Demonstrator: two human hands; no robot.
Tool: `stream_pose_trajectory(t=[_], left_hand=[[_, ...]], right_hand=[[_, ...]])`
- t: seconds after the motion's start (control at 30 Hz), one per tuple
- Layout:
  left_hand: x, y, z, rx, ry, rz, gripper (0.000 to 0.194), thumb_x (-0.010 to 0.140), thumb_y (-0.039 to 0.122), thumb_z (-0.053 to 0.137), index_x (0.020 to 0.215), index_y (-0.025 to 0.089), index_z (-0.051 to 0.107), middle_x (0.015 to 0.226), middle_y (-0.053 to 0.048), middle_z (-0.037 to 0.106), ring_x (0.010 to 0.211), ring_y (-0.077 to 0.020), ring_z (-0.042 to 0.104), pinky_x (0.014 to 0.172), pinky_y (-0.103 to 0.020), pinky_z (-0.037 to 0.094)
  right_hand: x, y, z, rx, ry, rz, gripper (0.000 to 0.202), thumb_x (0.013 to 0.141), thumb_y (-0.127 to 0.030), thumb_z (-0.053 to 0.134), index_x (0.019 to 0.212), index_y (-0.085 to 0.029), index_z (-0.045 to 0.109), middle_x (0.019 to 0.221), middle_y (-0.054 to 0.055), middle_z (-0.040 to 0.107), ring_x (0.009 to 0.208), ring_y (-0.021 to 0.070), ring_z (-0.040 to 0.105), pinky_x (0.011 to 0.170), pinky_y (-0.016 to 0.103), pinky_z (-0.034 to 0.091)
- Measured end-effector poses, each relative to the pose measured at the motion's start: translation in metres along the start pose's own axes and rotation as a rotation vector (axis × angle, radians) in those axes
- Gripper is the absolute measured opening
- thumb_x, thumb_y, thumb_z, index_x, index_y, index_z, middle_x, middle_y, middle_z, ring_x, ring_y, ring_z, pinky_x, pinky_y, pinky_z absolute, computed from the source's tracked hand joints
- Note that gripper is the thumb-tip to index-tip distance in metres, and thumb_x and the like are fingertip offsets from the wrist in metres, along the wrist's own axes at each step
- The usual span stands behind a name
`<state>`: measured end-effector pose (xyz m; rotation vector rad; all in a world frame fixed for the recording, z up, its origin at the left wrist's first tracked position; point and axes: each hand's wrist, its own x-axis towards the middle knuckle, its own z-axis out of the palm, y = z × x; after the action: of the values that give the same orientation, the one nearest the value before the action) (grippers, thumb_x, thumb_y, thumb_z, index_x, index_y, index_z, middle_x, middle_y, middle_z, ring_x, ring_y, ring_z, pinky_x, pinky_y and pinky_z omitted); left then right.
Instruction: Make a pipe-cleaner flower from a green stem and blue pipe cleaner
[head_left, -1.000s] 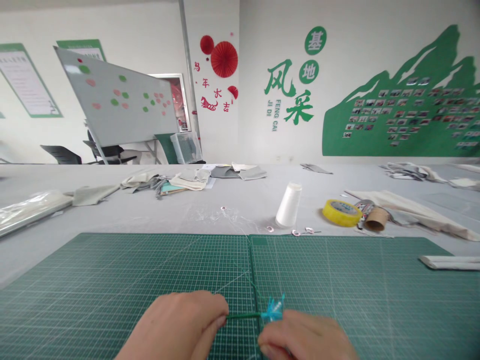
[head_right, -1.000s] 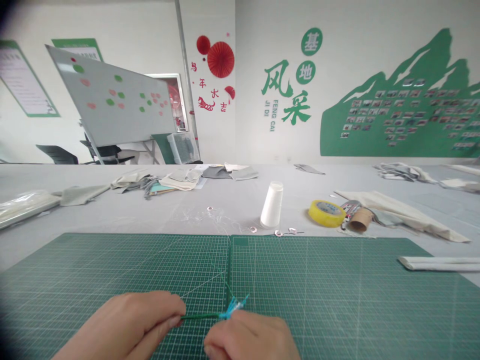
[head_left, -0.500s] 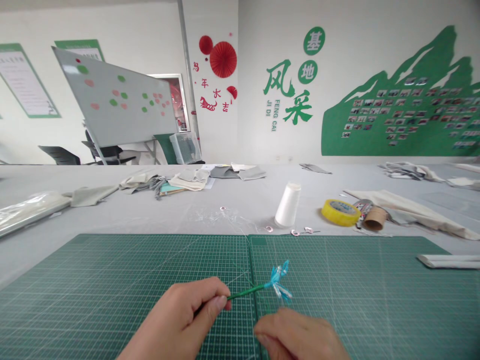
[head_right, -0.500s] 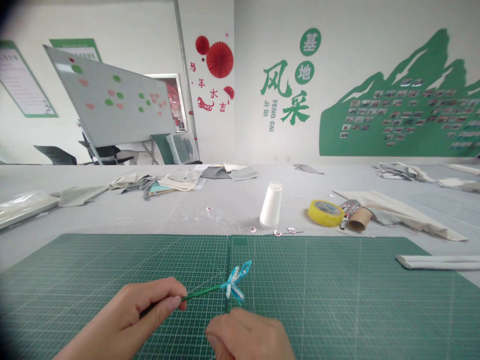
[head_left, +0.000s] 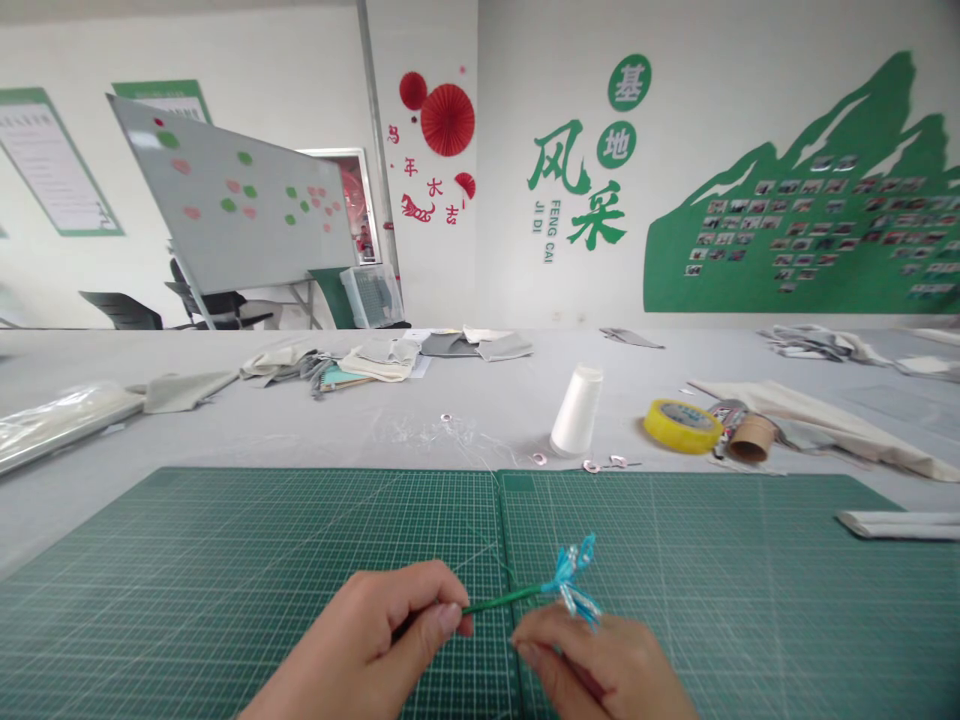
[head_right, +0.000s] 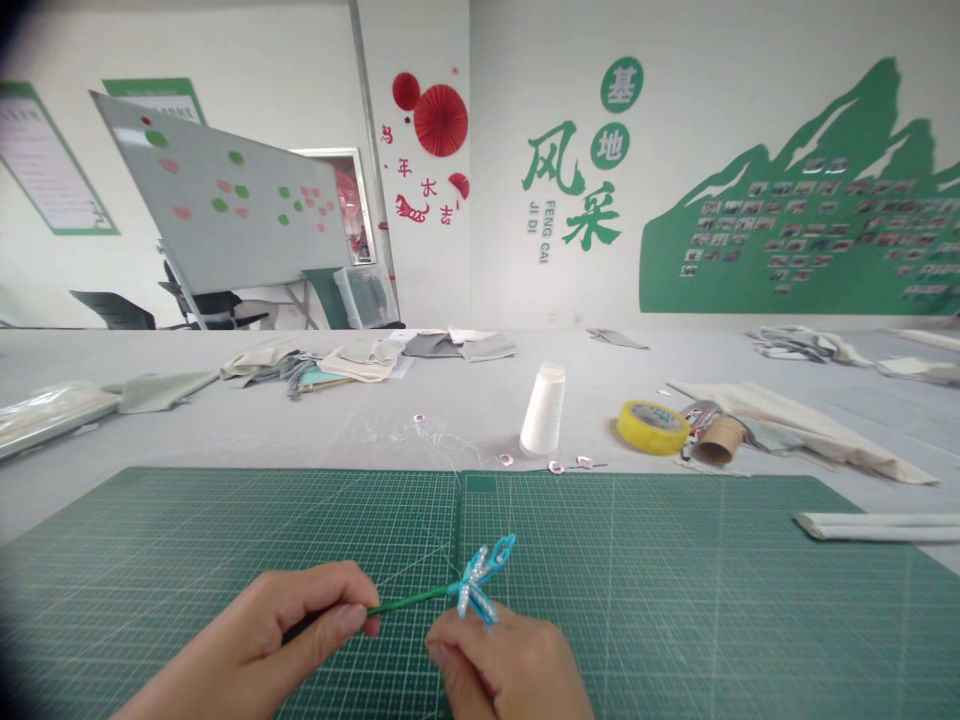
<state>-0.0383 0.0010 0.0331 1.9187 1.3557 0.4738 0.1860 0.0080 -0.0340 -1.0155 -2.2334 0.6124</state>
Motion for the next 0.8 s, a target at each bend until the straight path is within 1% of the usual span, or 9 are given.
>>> stream_pose_trajectory(t=[0.13,0.23,0.33,0.47,0.5,0.6,0.67,0.73,0.8], left_hand=[[0.001,0.003,0.001,-0.057,-0.035,0.003,0.024,0.093,0.031,0.042,0.082,0.021,0.061,0.071,0.003,0.057,0.067,-0.0153,0.050,0.062,-0.024,0.035],[0.002,0.002,0.002,-0.109,-0.043,0.001,0.020,0.091,0.030,0.044,0.085,0.021,0.061,0.069,0.005,0.049,0.065,-0.0145,0.044,0.061,-0.024,0.033],[0.003,0.000,0.003,-0.173,-0.080,-0.031,0.017,0.088,0.030,0.047,0.088,0.020,0.061,0.067,0.006,0.042,0.063,-0.0138,0.039,0.060,-0.024,0.032],[0.006,0.000,0.004,-0.258,-0.094,-0.024,0.018,0.088,0.032,0.049,0.082,0.019,0.061,0.076,0.003,0.054,0.074,-0.0157,0.048,0.070,-0.026,0.037],[0.007,0.000,0.004,-0.266,-0.096,-0.018,0.019,0.088,0.032,0.049,0.081,0.019,0.061,0.076,0.002,0.056,0.074,-0.0157,0.049,0.070,-0.026,0.037],[0.009,-0.001,0.007,-0.287,-0.101,-0.023,0.018,0.088,0.030,0.047,0.079,0.019,0.058,0.068,0.004,0.053,0.064,-0.0138,0.048,0.064,-0.025,0.036],[0.010,-0.003,0.011,-0.308,-0.090,-0.020,0.016,0.086,0.027,0.047,0.077,0.019,0.056,0.064,0.004,0.052,0.061,-0.0134,0.048,0.062,-0.025,0.036],[0.013,-0.006,0.015,-0.327,-0.072,-0.003,0.016,0.086,0.028,0.047,0.075,0.019,0.055,0.061,0.005,0.051,0.060,-0.0134,0.047,0.063,-0.025,0.036],[0.015,-0.011,0.021,-0.360,-0.068,-0.002,0.017,0.087,0.032,0.046,0.078,0.019,0.054,0.056,0.007,0.046,0.055,-0.0125,0.043,0.060,-0.025,0.035]], right_hand=[[-0.001,0.004,0.003,-0.009,0.050,0.019,0.027,0.095,-0.022,0.047,0.086,-0.023,0.071,0.069,0.001,0.072,0.059,0.0173,0.066,0.057,0.025,0.048],[-0.002,0.007,0.005,-0.009,0.065,0.038,0.030,0.096,-0.026,0.046,0.085,-0.023,0.073,0.065,0.001,0.071,0.057,0.0178,0.065,0.055,0.025,0.047],[-0.002,0.008,0.006,0.001,0.075,0.041,0.030,0.096,-0.028,0.045,0.082,-0.024,0.072,0.067,0.002,0.071,0.058,0.0183,0.066,0.055,0.026,0.047],[-0.002,0.010,0.008,-0.011,0.060,0.058,0.035,0.097,-0.030,0.043,0.078,-0.023,0.072,0.064,0.002,0.070,0.057,0.0181,0.064,0.054,0.025,0.045],[-0.002,0.011,0.009,0.005,0.058,0.072,0.035,0.097,-0.031,0.042,0.077,-0.023,0.071,0.064,0.002,0.070,0.056,0.0181,0.064,0.053,0.025,0.045],[0.000,0.012,0.011,0.059,0.075,0.119,0.033,0.094,-0.030,0.044,0.075,-0.021,0.069,0.064,0.002,0.070,0.056,0.0183,0.063,0.053,0.025,0.045],[0.001,0.013,0.013,0.065,0.093,0.132,0.032,0.092,-0.029,0.045,0.073,-0.021,0.069,0.061,0.002,0.068,0.054,0.0179,0.061,0.052,0.025,0.044],[0.003,0.013,0.014,0.077,0.101,0.128,0.030,0.091,-0.029,0.047,0.073,-0.021,0.069,0.058,0.000,0.064,0.053,0.0171,0.058,0.052,0.025,0.042],[0.004,0.013,0.014,0.114,0.090,0.151,0.029,0.091,-0.029,0.049,0.072,-0.021,0.070,0.055,-0.002,0.059,0.052,0.0160,0.054,0.052,0.024,0.039]])
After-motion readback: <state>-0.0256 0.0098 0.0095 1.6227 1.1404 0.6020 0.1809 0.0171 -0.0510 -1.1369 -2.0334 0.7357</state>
